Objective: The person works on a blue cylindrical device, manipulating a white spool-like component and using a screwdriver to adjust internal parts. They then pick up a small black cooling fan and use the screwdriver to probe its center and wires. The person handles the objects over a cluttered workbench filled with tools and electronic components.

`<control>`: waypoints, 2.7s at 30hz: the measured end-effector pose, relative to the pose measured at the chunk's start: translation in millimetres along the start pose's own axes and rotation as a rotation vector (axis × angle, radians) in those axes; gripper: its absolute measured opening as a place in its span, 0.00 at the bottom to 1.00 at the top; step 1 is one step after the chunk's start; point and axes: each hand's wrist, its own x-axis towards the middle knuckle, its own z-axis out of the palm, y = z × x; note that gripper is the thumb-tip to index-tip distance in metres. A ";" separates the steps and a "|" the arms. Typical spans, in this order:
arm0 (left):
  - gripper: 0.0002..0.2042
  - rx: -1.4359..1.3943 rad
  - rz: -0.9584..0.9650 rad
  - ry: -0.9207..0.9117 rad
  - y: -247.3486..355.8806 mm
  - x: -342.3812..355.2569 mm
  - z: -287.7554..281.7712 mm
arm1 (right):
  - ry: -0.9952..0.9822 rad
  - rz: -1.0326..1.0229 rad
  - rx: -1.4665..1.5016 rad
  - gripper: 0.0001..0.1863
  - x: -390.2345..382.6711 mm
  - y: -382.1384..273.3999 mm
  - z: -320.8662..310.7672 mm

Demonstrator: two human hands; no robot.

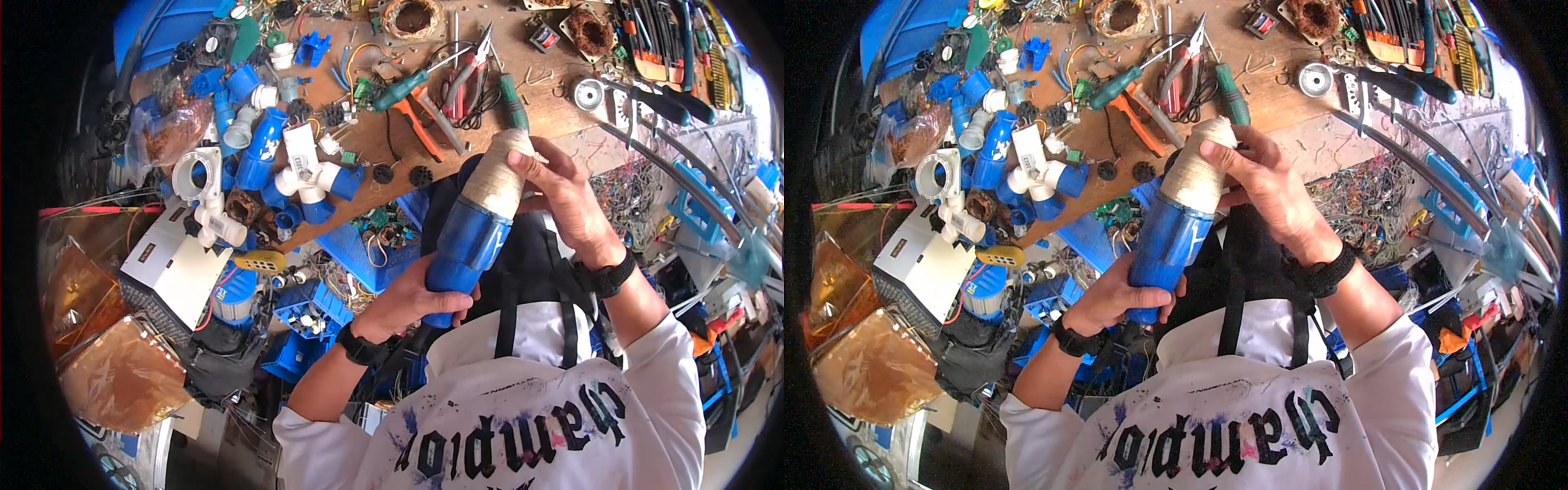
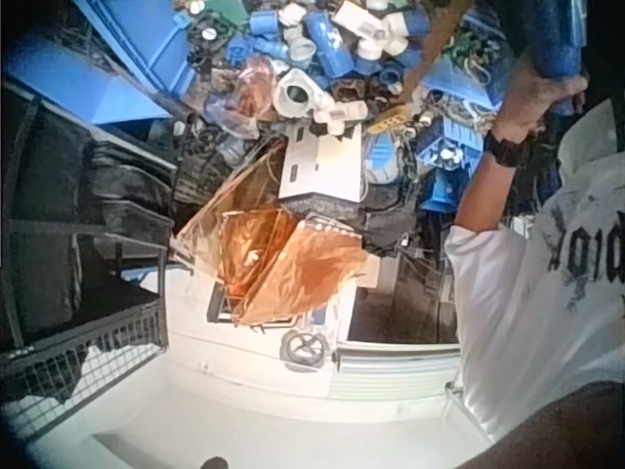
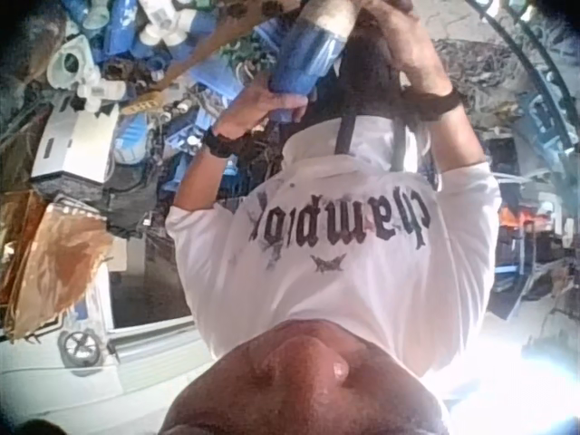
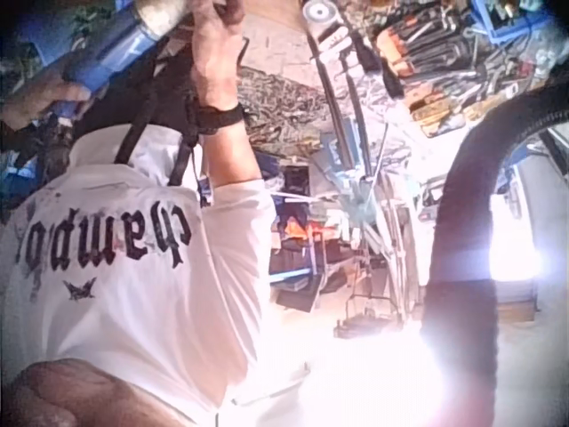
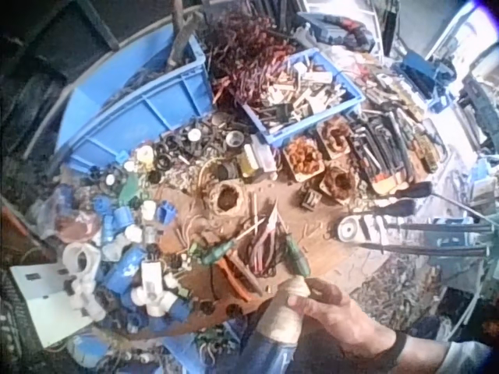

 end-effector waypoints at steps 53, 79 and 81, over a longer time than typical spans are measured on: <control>0.31 0.831 0.803 0.540 42.3 -148.5 34.0 | -0.214 -0.301 0.183 0.13 -106.5 -72.7 5.7; 0.38 0.124 0.884 -0.242 2.9 -251.0 137.0 | -0.583 -1.052 0.046 0.59 -304.3 -151.8 79.7; 0.38 0.151 0.880 -0.236 -0.6 -251.4 133.3 | -0.574 -1.057 0.126 0.58 -308.1 -148.6 91.7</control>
